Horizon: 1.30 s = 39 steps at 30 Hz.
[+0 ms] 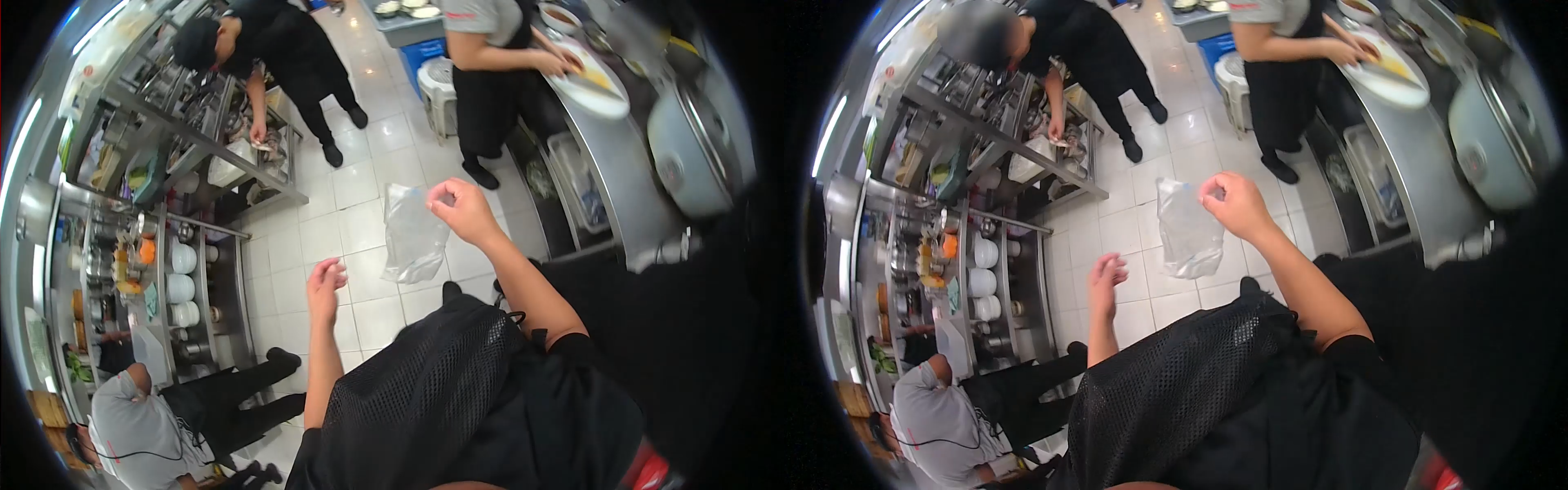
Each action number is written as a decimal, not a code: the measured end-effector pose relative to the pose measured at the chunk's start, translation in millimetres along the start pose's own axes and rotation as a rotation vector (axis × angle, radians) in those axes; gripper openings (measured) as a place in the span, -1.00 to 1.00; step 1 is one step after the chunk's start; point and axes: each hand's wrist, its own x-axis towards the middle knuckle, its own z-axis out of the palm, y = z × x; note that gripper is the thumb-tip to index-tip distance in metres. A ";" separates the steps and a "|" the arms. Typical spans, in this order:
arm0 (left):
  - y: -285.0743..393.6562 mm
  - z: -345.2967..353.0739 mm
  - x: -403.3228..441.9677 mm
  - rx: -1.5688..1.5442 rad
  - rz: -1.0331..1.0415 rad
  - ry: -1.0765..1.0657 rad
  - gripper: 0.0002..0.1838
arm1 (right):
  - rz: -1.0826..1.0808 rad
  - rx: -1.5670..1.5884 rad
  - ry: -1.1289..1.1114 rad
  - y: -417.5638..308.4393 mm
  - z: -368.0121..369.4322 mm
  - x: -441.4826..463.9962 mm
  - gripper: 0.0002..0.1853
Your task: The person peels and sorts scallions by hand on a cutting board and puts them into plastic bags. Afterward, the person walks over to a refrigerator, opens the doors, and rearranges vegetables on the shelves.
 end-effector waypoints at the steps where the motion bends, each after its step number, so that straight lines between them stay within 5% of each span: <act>1: 1.2 -17.0 3.9 -0.028 -0.017 0.057 -0.68 | -0.111 -0.054 -0.014 -4.8 8.4 17.7 -0.79; 3: 4.2 -31.6 11.7 -0.101 -0.044 0.149 -0.68 | -0.259 -0.154 -0.158 -9.8 26.8 51.5 -0.68; 8: 39.9 3.9 68.7 -0.489 -0.215 -0.227 -0.70 | -0.279 -0.021 -0.624 -3.1 104.3 121.6 -0.42; 10: 35.8 25.3 116.2 -0.561 -0.260 -0.136 -0.74 | -0.209 0.091 -0.899 -0.4 133.5 147.5 -0.41; 14: 19.8 14.2 235.4 -0.533 -0.287 0.004 -0.82 | -0.083 0.204 -0.815 21.7 164.8 238.2 -0.50; 16: 44.2 15.3 296.2 -0.527 -0.284 -0.028 -0.84 | 0.169 0.170 -0.577 41.3 163.3 289.1 -0.72; 22: 122.5 79.2 464.4 -0.344 -0.036 -0.616 -0.80 | 0.266 0.333 -0.036 86.0 114.4 399.5 -0.81; 26: 134.9 157.6 558.0 -0.125 -0.066 -0.943 -0.77 | 0.404 0.389 0.164 118.9 73.7 464.3 -0.86; 29: 141.5 217.1 622.6 -0.258 -0.068 -1.185 -0.77 | 0.507 0.622 0.450 166.7 45.0 529.0 -0.91; 32: 159.1 265.7 696.2 -0.325 -0.133 -1.169 -0.94 | 0.566 0.648 0.489 187.5 15.9 618.7 -0.92; 39: 175.9 298.6 896.5 -0.148 -0.208 -0.822 -0.85 | 0.535 0.697 0.238 187.3 -25.9 793.3 -0.93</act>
